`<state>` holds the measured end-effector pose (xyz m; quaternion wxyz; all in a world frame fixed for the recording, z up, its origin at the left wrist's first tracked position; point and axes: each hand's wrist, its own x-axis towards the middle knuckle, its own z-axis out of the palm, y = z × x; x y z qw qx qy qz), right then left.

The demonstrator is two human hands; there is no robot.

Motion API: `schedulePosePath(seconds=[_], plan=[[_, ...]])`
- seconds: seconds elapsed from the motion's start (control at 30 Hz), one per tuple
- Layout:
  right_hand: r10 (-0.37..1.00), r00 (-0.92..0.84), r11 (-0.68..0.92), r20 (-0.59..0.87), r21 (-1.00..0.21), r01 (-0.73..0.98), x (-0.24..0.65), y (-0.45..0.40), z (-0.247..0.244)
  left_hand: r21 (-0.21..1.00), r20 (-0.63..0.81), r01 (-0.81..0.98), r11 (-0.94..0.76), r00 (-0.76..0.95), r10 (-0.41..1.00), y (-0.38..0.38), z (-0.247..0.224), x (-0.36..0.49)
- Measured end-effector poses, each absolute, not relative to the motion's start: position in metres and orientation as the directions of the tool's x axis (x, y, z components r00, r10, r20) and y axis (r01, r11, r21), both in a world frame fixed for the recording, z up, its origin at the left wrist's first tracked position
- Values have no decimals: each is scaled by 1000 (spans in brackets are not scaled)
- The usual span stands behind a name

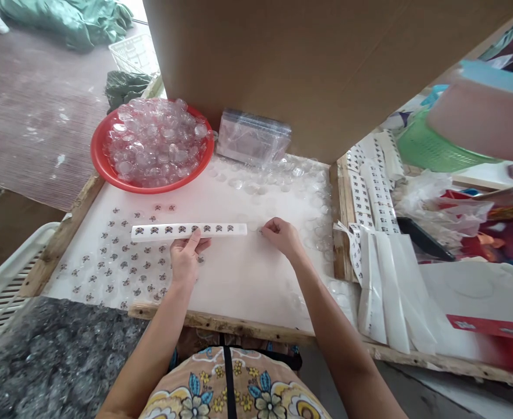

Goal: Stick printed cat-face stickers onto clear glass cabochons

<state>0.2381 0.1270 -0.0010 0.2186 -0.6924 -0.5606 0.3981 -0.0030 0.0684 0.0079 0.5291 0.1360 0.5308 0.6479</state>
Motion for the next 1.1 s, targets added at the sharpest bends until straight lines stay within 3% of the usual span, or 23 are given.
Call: schedulePosePath(seconds=[0.17,0.4,0.57,0.67,0.83,1.1], plan=[[984,90,-173,-154,-695,698,230,120,-3,825,-382,-553,121,-386,840,68,8,-3],[973,-54,-130,-224,-728,673,223,92,11,837,-376,-529,143,-364,852,67,6,-1],[990,-131,114,48,-818,563,203,95,28,863,-346,-477,167,-316,883,65,6,2],[967,-241,207,85,-813,544,191,99,30,879,-337,-440,184,-302,892,64,6,3],[958,-226,279,178,-771,573,182,95,24,882,-345,-433,188,-322,882,62,5,4],[956,-289,203,42,-807,554,184,107,25,894,-370,-382,235,-332,868,63,4,3]])
